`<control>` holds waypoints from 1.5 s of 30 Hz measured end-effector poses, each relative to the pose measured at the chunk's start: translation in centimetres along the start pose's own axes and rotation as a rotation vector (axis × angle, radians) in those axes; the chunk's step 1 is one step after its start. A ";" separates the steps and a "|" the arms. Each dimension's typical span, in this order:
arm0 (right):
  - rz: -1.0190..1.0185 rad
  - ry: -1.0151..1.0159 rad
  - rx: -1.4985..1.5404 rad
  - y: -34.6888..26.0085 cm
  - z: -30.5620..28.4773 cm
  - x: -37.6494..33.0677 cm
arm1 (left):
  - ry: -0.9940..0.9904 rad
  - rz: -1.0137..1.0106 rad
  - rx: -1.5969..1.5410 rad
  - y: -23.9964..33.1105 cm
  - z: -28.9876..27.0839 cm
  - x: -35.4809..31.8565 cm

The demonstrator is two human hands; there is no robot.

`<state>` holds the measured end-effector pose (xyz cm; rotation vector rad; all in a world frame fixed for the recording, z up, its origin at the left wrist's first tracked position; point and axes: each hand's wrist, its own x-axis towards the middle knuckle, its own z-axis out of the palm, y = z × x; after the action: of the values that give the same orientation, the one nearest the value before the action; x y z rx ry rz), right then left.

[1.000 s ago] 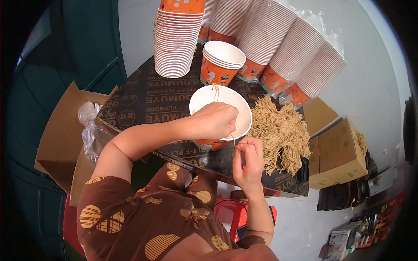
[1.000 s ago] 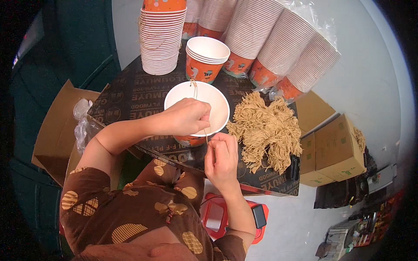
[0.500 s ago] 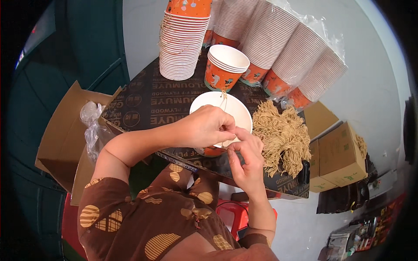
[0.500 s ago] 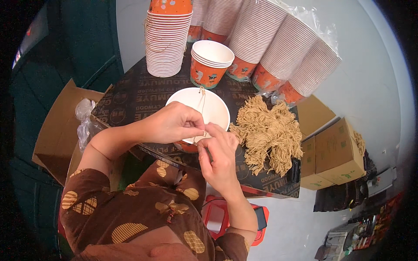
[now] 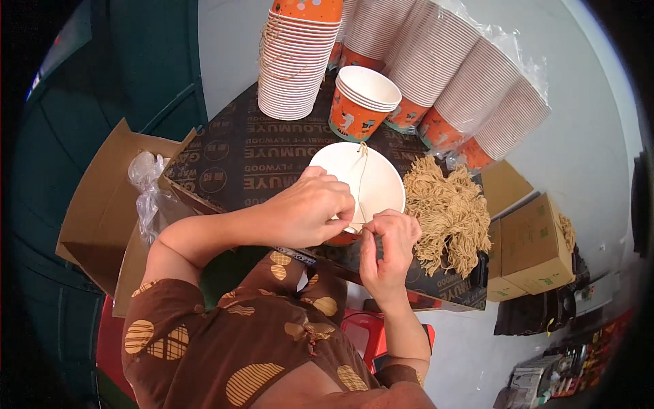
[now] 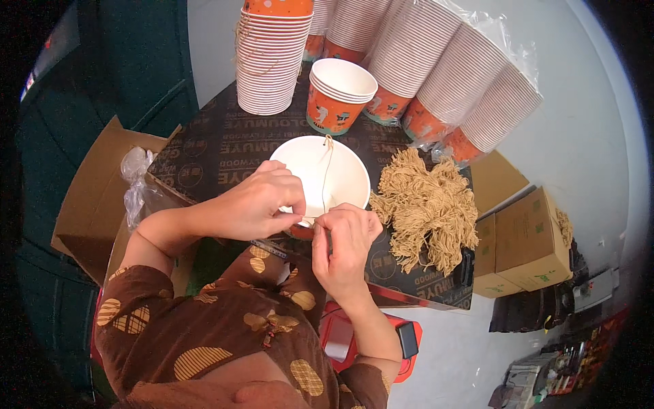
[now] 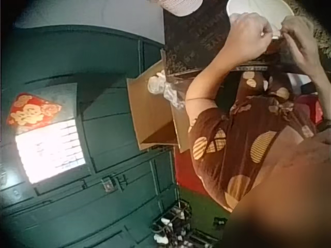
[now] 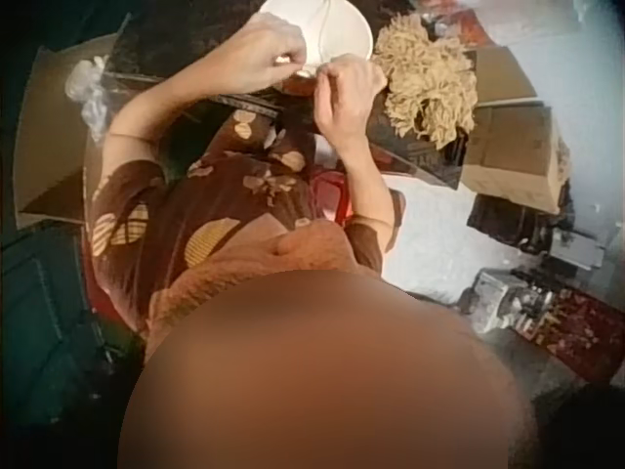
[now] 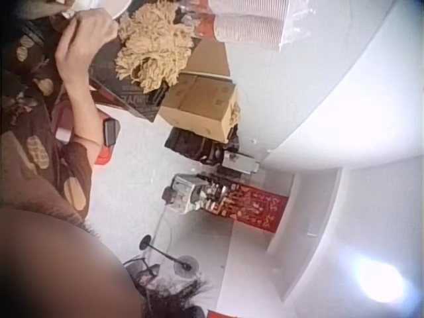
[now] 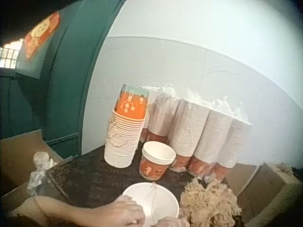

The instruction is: The person is tying thin strings across the openings of paper bowls.

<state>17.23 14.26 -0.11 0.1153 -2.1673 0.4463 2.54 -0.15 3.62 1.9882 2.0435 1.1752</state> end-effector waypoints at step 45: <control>0.118 -0.028 -0.024 0.4 -0.3 -0.3 | 0.097 0.198 -0.169 -1.2 2.5 0.1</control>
<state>17.54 14.72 -0.36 -0.0201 -2.2144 0.4888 2.84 1.25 1.26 2.1275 1.7492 1.4547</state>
